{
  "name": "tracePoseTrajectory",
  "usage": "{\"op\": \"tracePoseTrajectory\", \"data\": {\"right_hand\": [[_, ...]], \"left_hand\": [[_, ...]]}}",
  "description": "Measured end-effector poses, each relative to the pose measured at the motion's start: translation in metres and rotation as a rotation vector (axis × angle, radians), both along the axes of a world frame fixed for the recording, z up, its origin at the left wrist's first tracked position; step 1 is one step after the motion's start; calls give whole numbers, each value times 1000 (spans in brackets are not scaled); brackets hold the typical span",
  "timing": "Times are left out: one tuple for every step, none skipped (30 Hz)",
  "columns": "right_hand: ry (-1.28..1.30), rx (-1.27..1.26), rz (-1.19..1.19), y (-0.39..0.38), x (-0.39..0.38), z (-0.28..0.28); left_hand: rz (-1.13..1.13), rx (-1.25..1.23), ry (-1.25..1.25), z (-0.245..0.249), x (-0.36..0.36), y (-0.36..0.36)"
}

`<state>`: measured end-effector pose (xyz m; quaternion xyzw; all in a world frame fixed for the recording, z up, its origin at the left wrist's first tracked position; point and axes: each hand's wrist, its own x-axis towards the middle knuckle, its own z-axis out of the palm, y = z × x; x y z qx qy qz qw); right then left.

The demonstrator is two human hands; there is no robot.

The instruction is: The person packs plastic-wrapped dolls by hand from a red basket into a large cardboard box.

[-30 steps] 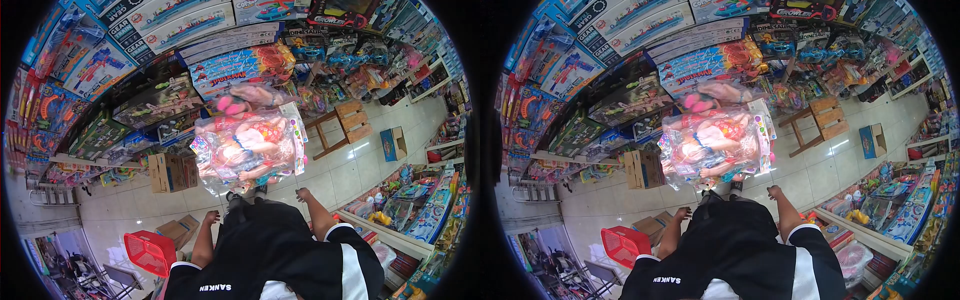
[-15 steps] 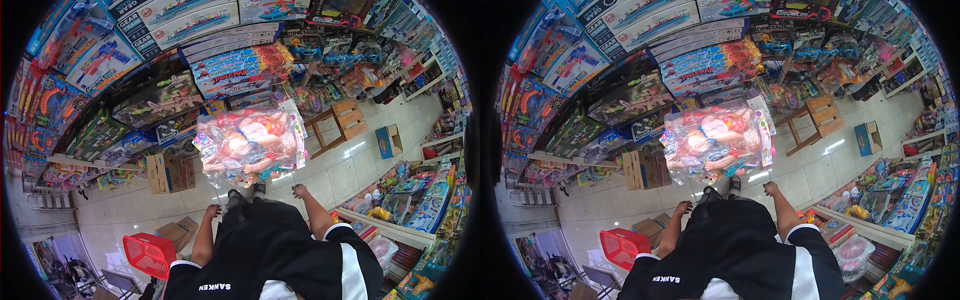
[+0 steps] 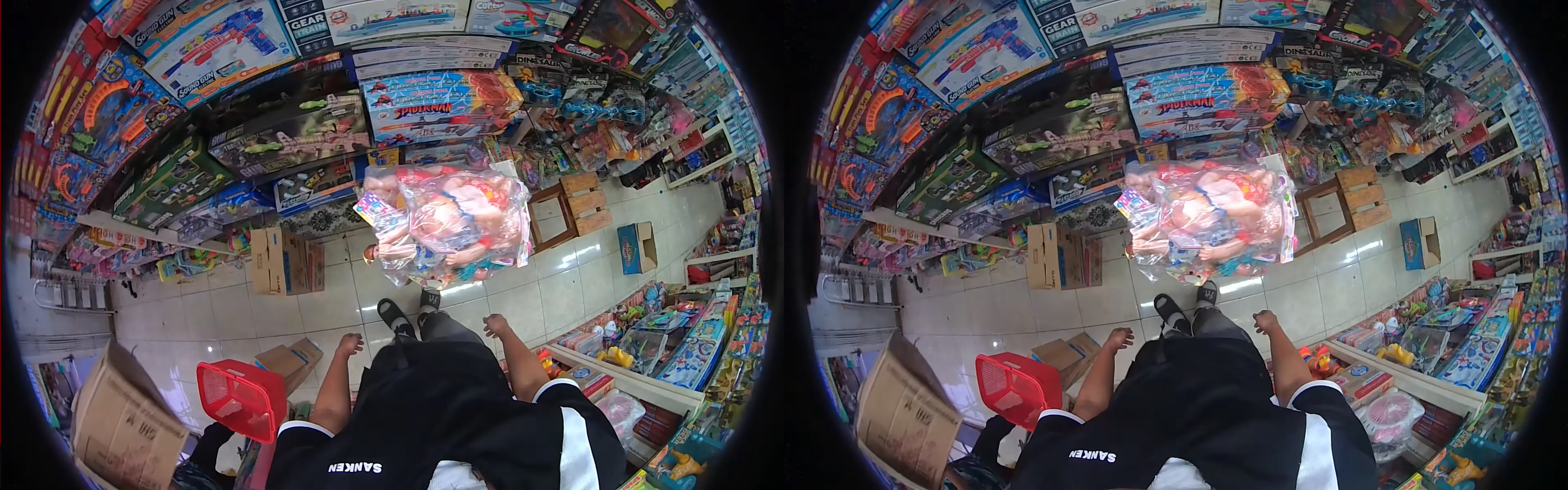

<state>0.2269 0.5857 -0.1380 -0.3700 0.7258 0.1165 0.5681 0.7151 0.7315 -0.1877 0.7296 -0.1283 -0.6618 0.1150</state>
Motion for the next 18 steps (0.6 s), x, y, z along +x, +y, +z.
{"op": "tracePoseTrajectory", "data": {"right_hand": [[1, -2, -10, 2, 3, 1], [4, -30, 12, 4, 3, 3], [7, -57, 32, 6, 5, 5], [20, -72, 25, 8, 8, 7], [23, -69, 13, 10, 10, 9], [26, -87, 10, 13, 13, 13], [31, -104, 8, 16, 13, 15], [33, -103, 9, 19, 15, 16], [35, -100, 1, 27, 14, 16], [28, -106, -13, 30, 14, 16], [21, -117, -28, 30, 13, 17], [17, -111, -55, 36, 9, 9], [14, -119, -73, 42, 7, 6], [4, -99, -73, 48, 3, 3], [-4, -84, -76, 51, -4, 3], [-5, -96, -107, 56, -8, 6], [-3, -101, -142, 63, -14, 8], [-20, -117, -170, 71, -20, 8]], "left_hand": [[-10, -2, 1, 1, 1, 1], [-26, 29, 13, 3, 0, 3], [-45, 60, 25, 0, 1, 6], [-64, 67, 31, -2, 2, 9], [-76, 70, 34, -5, 4, 11], [-85, 84, 37, -5, 4, 13], [-91, 99, 43, -10, 1, 18], [-98, 107, 20, -14, 0, 20], [-106, 110, 21, -14, -2, 27], [-91, 81, 20, -13, -3, 28], [-78, 49, 17, -13, -3, 25], [-100, 33, 19, -1, -6, 22], [-118, 25, 15, 0, -7, 24], [-107, 24, 16, 2, -9, 28], [-100, 17, 21, 0, -13, 27], [-131, 5, 21, -2, -17, 26], [-160, 62, 9, -3, -18, 29], [-191, 121, -8, -3, -21, 29]]}}
